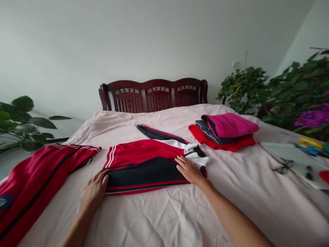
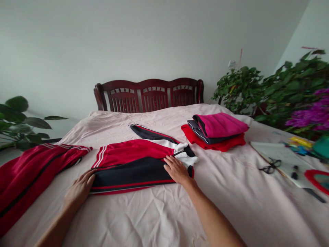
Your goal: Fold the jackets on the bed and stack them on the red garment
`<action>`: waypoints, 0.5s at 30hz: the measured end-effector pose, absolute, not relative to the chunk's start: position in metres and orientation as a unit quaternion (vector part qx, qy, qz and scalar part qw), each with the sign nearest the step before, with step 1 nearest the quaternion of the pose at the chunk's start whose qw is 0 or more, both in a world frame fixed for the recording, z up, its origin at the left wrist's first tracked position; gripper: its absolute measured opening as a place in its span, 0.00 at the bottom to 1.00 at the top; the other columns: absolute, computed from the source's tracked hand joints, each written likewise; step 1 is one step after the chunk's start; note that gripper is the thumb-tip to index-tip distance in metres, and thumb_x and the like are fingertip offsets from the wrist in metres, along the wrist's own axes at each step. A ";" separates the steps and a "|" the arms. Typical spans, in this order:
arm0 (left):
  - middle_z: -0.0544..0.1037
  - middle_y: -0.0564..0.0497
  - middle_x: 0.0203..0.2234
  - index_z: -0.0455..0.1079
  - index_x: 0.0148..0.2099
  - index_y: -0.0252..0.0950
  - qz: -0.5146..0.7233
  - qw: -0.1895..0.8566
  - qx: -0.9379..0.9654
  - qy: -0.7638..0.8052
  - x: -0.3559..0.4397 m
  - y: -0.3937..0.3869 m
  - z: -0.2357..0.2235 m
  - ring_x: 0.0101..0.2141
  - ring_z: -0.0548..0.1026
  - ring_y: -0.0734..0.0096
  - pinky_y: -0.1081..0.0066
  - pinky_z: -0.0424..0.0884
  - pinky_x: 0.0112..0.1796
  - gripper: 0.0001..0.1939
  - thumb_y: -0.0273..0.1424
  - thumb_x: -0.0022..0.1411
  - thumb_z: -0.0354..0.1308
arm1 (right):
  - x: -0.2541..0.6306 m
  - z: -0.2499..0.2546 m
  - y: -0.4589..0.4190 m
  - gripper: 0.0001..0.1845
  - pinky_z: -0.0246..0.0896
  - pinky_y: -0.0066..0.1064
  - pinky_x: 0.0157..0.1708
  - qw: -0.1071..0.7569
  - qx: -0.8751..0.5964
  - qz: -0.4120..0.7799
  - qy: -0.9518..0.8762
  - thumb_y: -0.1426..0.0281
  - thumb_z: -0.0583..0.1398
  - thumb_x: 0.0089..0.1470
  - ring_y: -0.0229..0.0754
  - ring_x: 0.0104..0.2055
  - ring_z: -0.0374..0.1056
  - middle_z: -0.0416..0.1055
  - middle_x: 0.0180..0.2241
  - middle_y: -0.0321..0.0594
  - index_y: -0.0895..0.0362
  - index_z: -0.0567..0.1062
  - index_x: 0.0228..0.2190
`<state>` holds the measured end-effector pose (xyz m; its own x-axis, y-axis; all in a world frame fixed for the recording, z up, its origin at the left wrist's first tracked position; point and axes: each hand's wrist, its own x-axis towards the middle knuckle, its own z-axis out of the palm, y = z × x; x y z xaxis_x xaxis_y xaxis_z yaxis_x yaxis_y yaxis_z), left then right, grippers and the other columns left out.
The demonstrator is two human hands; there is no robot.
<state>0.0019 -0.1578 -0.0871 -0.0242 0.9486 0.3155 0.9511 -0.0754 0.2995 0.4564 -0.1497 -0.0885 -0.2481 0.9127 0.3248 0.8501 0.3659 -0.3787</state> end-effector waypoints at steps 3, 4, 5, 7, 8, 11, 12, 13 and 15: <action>0.77 0.47 0.54 0.72 0.55 0.43 -0.238 -0.003 -0.688 -0.686 0.007 -0.160 -0.081 0.55 0.72 0.58 0.61 0.66 0.55 0.21 0.35 0.63 0.47 | 0.463 -0.076 -0.148 0.22 0.49 0.43 0.64 0.288 -0.531 0.153 -0.782 0.68 0.49 0.67 0.45 0.66 0.57 0.67 0.61 0.48 0.60 0.73 0.55; 0.77 0.47 0.54 0.72 0.56 0.43 -0.238 -0.003 -0.689 -0.685 0.008 -0.160 -0.080 0.55 0.72 0.58 0.61 0.66 0.55 0.21 0.35 0.64 0.47 | 0.466 -0.070 -0.148 0.22 0.51 0.41 0.62 0.287 -0.524 0.171 -0.784 0.67 0.48 0.68 0.43 0.65 0.58 0.68 0.60 0.47 0.59 0.73 0.55; 0.77 0.47 0.54 0.72 0.56 0.43 -0.237 -0.002 -0.689 -0.685 0.008 -0.160 -0.080 0.54 0.72 0.58 0.61 0.66 0.55 0.22 0.35 0.64 0.47 | 0.471 -0.064 -0.147 0.23 0.55 0.40 0.60 0.283 -0.518 0.188 -0.785 0.66 0.47 0.68 0.42 0.64 0.60 0.69 0.59 0.46 0.59 0.74 0.55; 0.77 0.46 0.55 0.71 0.57 0.42 -0.231 -0.002 -0.684 -0.692 0.007 -0.160 -0.082 0.54 0.72 0.57 0.60 0.66 0.54 0.22 0.36 0.65 0.46 | 0.483 -0.051 -0.146 0.23 0.62 0.38 0.55 0.275 -0.504 0.228 -0.787 0.66 0.47 0.68 0.41 0.60 0.66 0.73 0.56 0.45 0.59 0.74 0.54; 0.76 0.46 0.55 0.70 0.58 0.42 -0.225 -0.003 -0.677 -0.700 0.006 -0.159 -0.083 0.54 0.72 0.57 0.60 0.66 0.55 0.23 0.36 0.65 0.46 | 0.490 -0.045 -0.145 0.22 0.65 0.36 0.52 0.272 -0.498 0.246 -0.786 0.67 0.48 0.67 0.41 0.57 0.69 0.75 0.54 0.46 0.59 0.74 0.54; 0.73 0.46 0.59 0.68 0.62 0.42 -0.199 -0.011 -0.661 -0.724 0.004 -0.157 -0.090 0.55 0.71 0.57 0.60 0.65 0.56 0.25 0.37 0.67 0.43 | 0.514 -0.034 -0.147 0.24 0.69 0.32 0.48 0.271 -0.496 0.272 -0.779 0.74 0.55 0.57 0.43 0.52 0.74 0.77 0.51 0.49 0.61 0.74 0.54; 0.72 0.46 0.60 0.67 0.62 0.41 -0.190 -0.013 -0.659 -0.727 0.003 -0.155 -0.092 0.56 0.71 0.57 0.59 0.64 0.57 0.25 0.38 0.68 0.42 | 0.523 -0.034 -0.151 0.27 0.69 0.32 0.49 0.271 -0.498 0.272 -0.778 0.77 0.56 0.51 0.44 0.53 0.73 0.76 0.51 0.50 0.61 0.74 0.54; 0.70 0.46 0.61 0.66 0.63 0.41 -0.181 -0.016 -0.659 -0.730 0.002 -0.154 -0.095 0.57 0.70 0.56 0.59 0.63 0.57 0.26 0.38 0.69 0.41 | 0.530 -0.036 -0.157 0.32 0.69 0.32 0.50 0.272 -0.500 0.267 -0.777 0.79 0.56 0.46 0.45 0.54 0.72 0.75 0.53 0.49 0.60 0.74 0.55; 0.68 0.46 0.63 0.64 0.64 0.41 -0.168 -0.021 -0.654 -0.738 0.001 -0.152 -0.097 0.59 0.69 0.54 0.56 0.63 0.58 0.28 0.41 0.70 0.37 | 0.543 -0.044 -0.172 0.39 0.67 0.36 0.55 0.271 -0.506 0.247 -0.781 0.81 0.56 0.39 0.47 0.57 0.70 0.74 0.55 0.48 0.58 0.73 0.56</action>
